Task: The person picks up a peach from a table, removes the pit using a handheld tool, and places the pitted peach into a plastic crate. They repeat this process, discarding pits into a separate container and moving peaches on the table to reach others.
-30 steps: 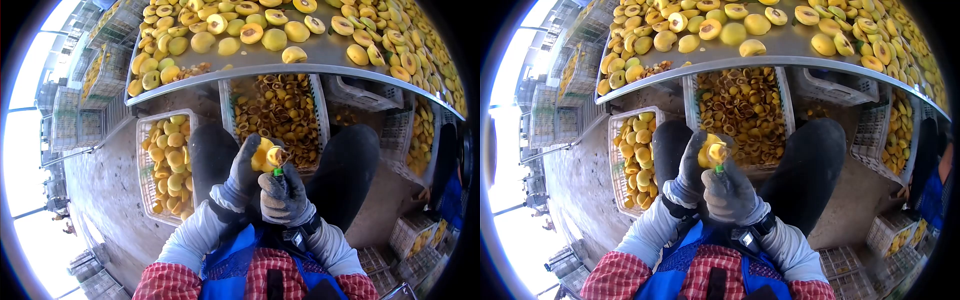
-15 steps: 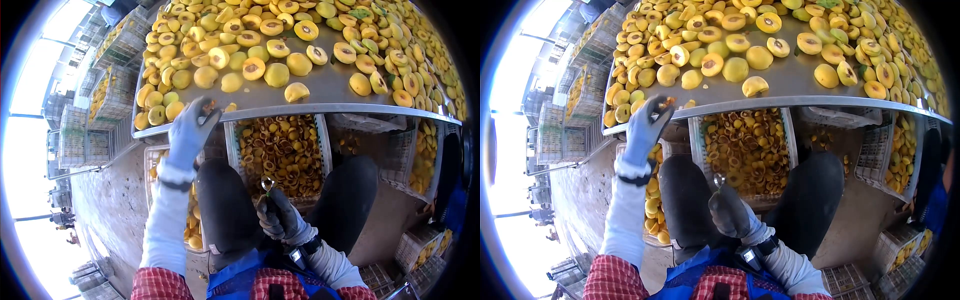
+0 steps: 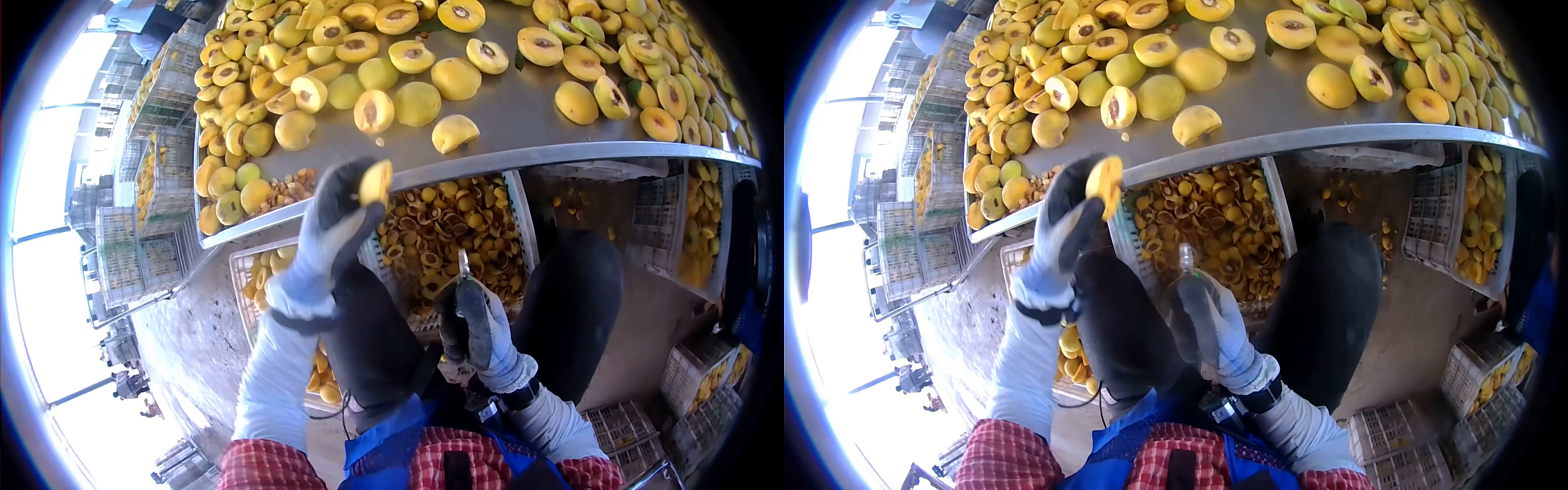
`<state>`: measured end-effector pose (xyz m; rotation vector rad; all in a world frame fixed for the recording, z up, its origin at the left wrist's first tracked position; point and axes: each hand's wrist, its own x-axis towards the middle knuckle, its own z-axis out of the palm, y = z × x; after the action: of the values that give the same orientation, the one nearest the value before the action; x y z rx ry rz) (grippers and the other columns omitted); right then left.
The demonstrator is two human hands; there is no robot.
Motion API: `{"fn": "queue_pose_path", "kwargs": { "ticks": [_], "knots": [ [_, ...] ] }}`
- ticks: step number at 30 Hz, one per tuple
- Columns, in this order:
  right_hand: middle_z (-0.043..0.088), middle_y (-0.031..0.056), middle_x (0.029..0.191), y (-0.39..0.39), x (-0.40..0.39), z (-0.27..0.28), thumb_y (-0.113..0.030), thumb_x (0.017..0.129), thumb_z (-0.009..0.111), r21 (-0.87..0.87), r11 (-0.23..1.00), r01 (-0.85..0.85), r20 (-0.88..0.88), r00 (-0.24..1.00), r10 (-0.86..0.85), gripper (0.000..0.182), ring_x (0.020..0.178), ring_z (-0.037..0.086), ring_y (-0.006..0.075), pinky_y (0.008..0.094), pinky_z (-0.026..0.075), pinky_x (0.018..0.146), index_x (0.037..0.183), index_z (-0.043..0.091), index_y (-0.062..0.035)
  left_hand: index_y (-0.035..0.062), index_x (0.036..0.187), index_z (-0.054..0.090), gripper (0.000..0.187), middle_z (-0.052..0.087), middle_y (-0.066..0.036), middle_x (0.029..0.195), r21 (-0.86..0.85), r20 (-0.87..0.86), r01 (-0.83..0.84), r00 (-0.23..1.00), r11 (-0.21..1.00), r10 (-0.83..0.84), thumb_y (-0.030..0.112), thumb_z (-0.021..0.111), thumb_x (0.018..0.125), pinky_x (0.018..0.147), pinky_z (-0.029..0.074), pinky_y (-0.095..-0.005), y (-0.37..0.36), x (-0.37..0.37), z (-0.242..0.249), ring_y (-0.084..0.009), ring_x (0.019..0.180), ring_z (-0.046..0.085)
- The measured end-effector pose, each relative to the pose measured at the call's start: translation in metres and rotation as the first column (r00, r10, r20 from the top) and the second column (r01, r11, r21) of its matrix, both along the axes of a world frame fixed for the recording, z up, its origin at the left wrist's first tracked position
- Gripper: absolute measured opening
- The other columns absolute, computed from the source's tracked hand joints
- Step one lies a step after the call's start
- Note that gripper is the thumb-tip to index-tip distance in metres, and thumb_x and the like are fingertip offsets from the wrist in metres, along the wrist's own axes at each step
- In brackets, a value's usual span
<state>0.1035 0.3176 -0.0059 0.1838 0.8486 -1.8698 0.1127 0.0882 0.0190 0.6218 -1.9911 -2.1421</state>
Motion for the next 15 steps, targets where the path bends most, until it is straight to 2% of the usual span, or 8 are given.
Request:
{"fn": "queue_pose_path", "kwargs": {
  "ticks": [3, 4, 6, 7, 8, 10, 12, 15],
  "knots": [
    [0.056, 0.0031, 0.066, -0.007, 0.005, 0.004, -0.025, 0.096, 0.052, 0.086, 0.995, -0.051, -0.256, 0.964, 0.072, 0.024, 0.049, 0.051, 0.0079, 0.0230, 0.036, 0.043, 0.091, 0.055, -0.0014, -0.0025, 0.136, 0.038, 0.069, 0.053, -0.014, 0.126, 0.540, -0.118, 0.080, 0.993, 0.838, -0.020, 0.024, 0.067, 0.080, 0.095, 0.044, -0.0303, 0.059, 0.036, 0.003, -0.0209, 0.112, 0.054],
    [0.061, 0.0102, 0.072, -0.018, 0.011, -0.003, -0.017, 0.093, 0.056, 0.079, 0.958, 0.277, -0.847, 0.525, -0.082, 0.018, 0.058, 0.060, 0.0192, 0.0302, 0.043, 0.052, 0.096, 0.054, 0.0004, -0.0025, 0.136, 0.038, 0.070, 0.053, -0.015, 0.126, 0.534, -0.097, 0.037, 0.995, 0.845, 0.017, 0.026, 0.067, 0.080, 0.096, 0.044, -0.0320, 0.072, 0.044, 0.003, -0.0230, 0.114, 0.053],
    [0.061, 0.0148, 0.077, -0.005, 0.017, -0.002, -0.016, 0.092, 0.056, 0.225, 0.962, 0.155, -0.786, 0.612, 0.086, 0.019, 0.065, 0.062, 0.0269, 0.0342, 0.046, 0.057, 0.100, 0.053, 0.0009, -0.0014, 0.134, 0.040, 0.060, 0.054, -0.016, 0.124, 0.648, -0.147, 0.036, 0.986, 0.761, 0.079, 0.025, 0.062, 0.085, 0.094, 0.046, -0.0352, 0.083, 0.054, -0.005, -0.0248, 0.114, 0.055],
    [0.062, 0.0171, 0.079, 0.000, 0.019, 0.002, -0.015, 0.091, 0.056, 0.291, 0.953, 0.089, -0.747, 0.643, 0.168, 0.020, 0.068, 0.063, 0.0308, 0.0362, 0.047, 0.060, 0.102, 0.053, 0.0012, -0.0010, 0.133, 0.041, 0.055, 0.055, -0.015, 0.122, 0.557, -0.096, -0.014, 0.992, 0.830, 0.082, 0.024, 0.060, 0.088, 0.093, 0.047, -0.0348, 0.087, 0.058, -0.004, -0.0240, 0.111, 0.056],
    [0.061, 0.0202, 0.082, 0.002, 0.019, 0.006, -0.013, 0.090, 0.055, 0.240, 0.958, 0.154, -0.865, 0.482, 0.139, 0.021, 0.074, 0.064, 0.0342, 0.0351, 0.048, 0.063, 0.105, 0.053, 0.0018, -0.0007, 0.132, 0.042, 0.051, 0.056, -0.015, 0.120, 0.457, -0.046, -0.060, 0.995, 0.888, 0.091, 0.024, 0.058, 0.090, 0.092, 0.047, -0.0344, 0.091, 0.062, -0.002, -0.0232, 0.109, 0.057],
    [0.061, 0.0204, 0.083, 0.006, 0.026, 0.005, -0.011, 0.089, 0.056, 0.242, 0.966, 0.090, -0.832, 0.532, 0.159, 0.021, 0.075, 0.064, 0.0343, 0.0362, 0.048, 0.064, 0.104, 0.053, 0.0027, -0.0002, 0.124, 0.049, 0.037, 0.061, -0.012, 0.109, 0.089, 0.038, -0.124, 0.992, 0.988, 0.121, 0.023, 0.052, 0.096, 0.087, 0.049, -0.0303, 0.106, 0.060, 0.021, -0.0187, 0.097, 0.061],
    [0.062, 0.0209, 0.085, 0.008, 0.035, 0.000, -0.010, 0.087, 0.056, 0.228, 0.972, 0.058, -0.755, 0.641, 0.138, 0.026, 0.079, 0.065, 0.0349, 0.0377, 0.049, 0.067, 0.109, 0.053, 0.0041, -0.0004, 0.120, 0.053, 0.036, 0.061, -0.011, 0.104, -0.013, 0.039, -0.181, 0.983, 0.983, 0.182, 0.026, 0.055, 0.096, 0.084, 0.050, -0.0291, 0.111, 0.063, 0.023, -0.0174, 0.094, 0.060],
    [0.062, 0.0206, 0.087, 0.013, 0.048, -0.014, -0.012, 0.087, 0.055, 0.295, 0.952, 0.085, -0.835, 0.508, 0.213, 0.033, 0.080, 0.065, 0.0331, 0.0364, 0.050, 0.070, 0.115, 0.052, 0.0045, -0.0020, 0.114, 0.057, 0.032, 0.062, -0.009, 0.098, 0.228, -0.011, -0.345, 0.934, 0.910, 0.357, 0.024, 0.057, 0.094, 0.079, 0.051, -0.0272, 0.124, 0.070, 0.019, -0.0153, 0.088, 0.061]
  ]
}}
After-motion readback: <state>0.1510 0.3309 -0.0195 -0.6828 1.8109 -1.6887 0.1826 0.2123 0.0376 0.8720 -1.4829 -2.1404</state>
